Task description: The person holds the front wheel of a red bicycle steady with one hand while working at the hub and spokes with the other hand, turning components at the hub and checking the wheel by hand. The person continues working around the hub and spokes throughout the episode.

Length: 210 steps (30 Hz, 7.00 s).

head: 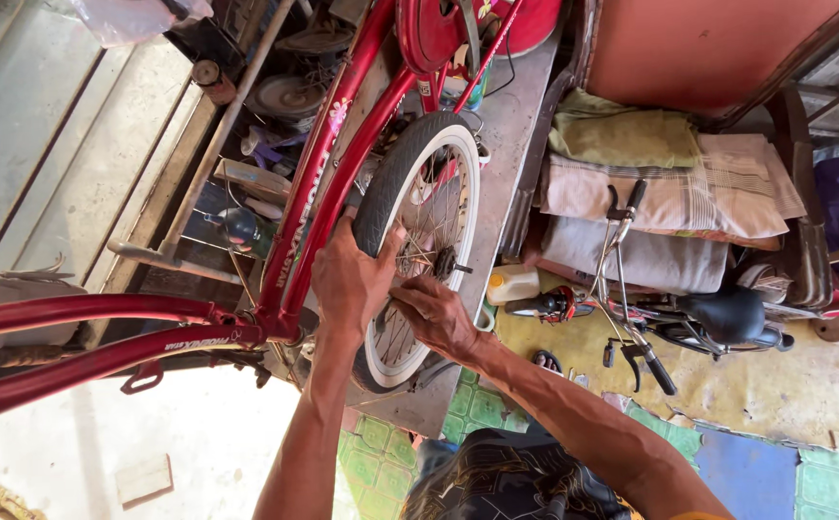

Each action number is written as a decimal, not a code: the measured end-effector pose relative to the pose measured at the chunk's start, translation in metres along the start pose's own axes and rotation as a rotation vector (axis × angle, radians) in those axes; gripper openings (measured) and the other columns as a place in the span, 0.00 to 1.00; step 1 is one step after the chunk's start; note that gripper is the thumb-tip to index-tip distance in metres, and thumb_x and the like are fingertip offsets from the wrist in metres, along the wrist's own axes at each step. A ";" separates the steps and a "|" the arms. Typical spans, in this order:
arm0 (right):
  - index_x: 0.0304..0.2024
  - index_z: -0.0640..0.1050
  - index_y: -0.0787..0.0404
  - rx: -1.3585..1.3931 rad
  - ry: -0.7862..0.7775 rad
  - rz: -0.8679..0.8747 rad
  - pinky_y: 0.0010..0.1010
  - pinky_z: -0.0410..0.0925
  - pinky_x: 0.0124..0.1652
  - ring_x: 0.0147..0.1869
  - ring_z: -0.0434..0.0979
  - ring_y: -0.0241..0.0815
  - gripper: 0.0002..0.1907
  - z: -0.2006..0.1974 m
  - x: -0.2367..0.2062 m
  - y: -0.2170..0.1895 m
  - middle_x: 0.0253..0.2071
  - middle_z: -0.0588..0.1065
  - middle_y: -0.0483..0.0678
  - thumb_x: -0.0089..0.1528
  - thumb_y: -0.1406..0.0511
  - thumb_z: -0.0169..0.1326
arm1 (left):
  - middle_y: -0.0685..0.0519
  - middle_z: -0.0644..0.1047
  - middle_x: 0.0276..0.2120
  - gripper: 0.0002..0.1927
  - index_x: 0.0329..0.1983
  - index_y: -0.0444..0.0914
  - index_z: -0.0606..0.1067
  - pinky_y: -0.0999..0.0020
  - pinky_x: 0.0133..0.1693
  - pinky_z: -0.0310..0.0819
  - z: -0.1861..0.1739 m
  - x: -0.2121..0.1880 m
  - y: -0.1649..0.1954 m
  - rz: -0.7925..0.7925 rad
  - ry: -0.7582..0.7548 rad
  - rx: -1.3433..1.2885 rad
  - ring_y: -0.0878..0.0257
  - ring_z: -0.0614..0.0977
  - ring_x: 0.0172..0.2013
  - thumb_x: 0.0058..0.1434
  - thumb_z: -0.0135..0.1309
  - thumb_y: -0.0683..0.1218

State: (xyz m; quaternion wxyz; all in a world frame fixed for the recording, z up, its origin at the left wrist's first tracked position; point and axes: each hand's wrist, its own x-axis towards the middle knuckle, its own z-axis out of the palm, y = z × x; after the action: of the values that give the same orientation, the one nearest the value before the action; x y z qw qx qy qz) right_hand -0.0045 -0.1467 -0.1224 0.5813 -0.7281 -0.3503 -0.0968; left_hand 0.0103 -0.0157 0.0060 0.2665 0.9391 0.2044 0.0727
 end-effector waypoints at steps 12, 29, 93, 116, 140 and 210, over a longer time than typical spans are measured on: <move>0.46 0.80 0.67 -0.099 -0.122 -0.363 0.43 0.74 0.47 0.50 0.79 0.56 0.16 -0.009 0.018 0.017 0.48 0.77 0.55 0.54 0.74 0.62 | 0.41 0.82 0.33 0.28 0.47 0.37 0.76 0.46 0.37 0.76 0.002 -0.003 0.003 0.144 0.069 -0.035 0.39 0.84 0.36 0.56 0.64 0.62; 0.47 0.80 0.70 -0.310 -0.373 -0.376 0.48 0.72 0.49 0.50 0.76 0.58 0.21 -0.028 0.031 0.022 0.46 0.75 0.55 0.50 0.72 0.62 | 0.38 0.82 0.36 0.30 0.48 0.36 0.76 0.44 0.38 0.75 0.006 -0.001 -0.004 0.142 0.089 -0.023 0.37 0.83 0.38 0.55 0.63 0.64; 0.49 0.78 0.68 0.011 -0.041 -0.329 0.39 0.75 0.42 0.47 0.79 0.53 0.18 0.004 0.019 0.006 0.47 0.75 0.56 0.56 0.79 0.55 | 0.38 0.82 0.34 0.32 0.52 0.40 0.76 0.45 0.41 0.76 0.003 0.008 -0.010 -0.027 -0.025 0.026 0.38 0.84 0.39 0.55 0.62 0.67; 0.50 0.78 0.67 -0.026 -0.106 -0.336 0.41 0.74 0.42 0.49 0.79 0.57 0.22 -0.005 0.016 0.008 0.46 0.75 0.58 0.53 0.80 0.55 | 0.36 0.82 0.34 0.38 0.58 0.38 0.75 0.44 0.42 0.77 0.007 0.009 -0.012 0.019 0.002 0.057 0.38 0.84 0.39 0.55 0.60 0.68; 0.50 0.81 0.62 -0.065 -0.209 -0.039 0.43 0.73 0.42 0.45 0.79 0.54 0.17 -0.016 0.017 0.016 0.41 0.76 0.53 0.59 0.77 0.58 | 0.40 0.82 0.32 0.30 0.48 0.36 0.75 0.46 0.40 0.76 0.006 0.006 0.007 0.085 0.002 0.072 0.40 0.84 0.37 0.56 0.63 0.63; 0.42 0.83 0.63 0.031 -0.371 0.088 0.43 0.71 0.37 0.37 0.80 0.56 0.08 -0.039 0.034 0.027 0.35 0.79 0.56 0.60 0.71 0.61 | 0.37 0.81 0.33 0.31 0.48 0.34 0.75 0.45 0.42 0.75 0.017 0.003 0.020 0.068 -0.057 0.103 0.38 0.83 0.40 0.57 0.61 0.64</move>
State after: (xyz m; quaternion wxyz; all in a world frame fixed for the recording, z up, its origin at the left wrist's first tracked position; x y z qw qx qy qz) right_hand 0.0475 -0.1714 -0.1128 0.5217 -0.7389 -0.4206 0.0700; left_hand 0.0244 -0.0375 0.0023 0.2209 0.9597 0.1681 0.0445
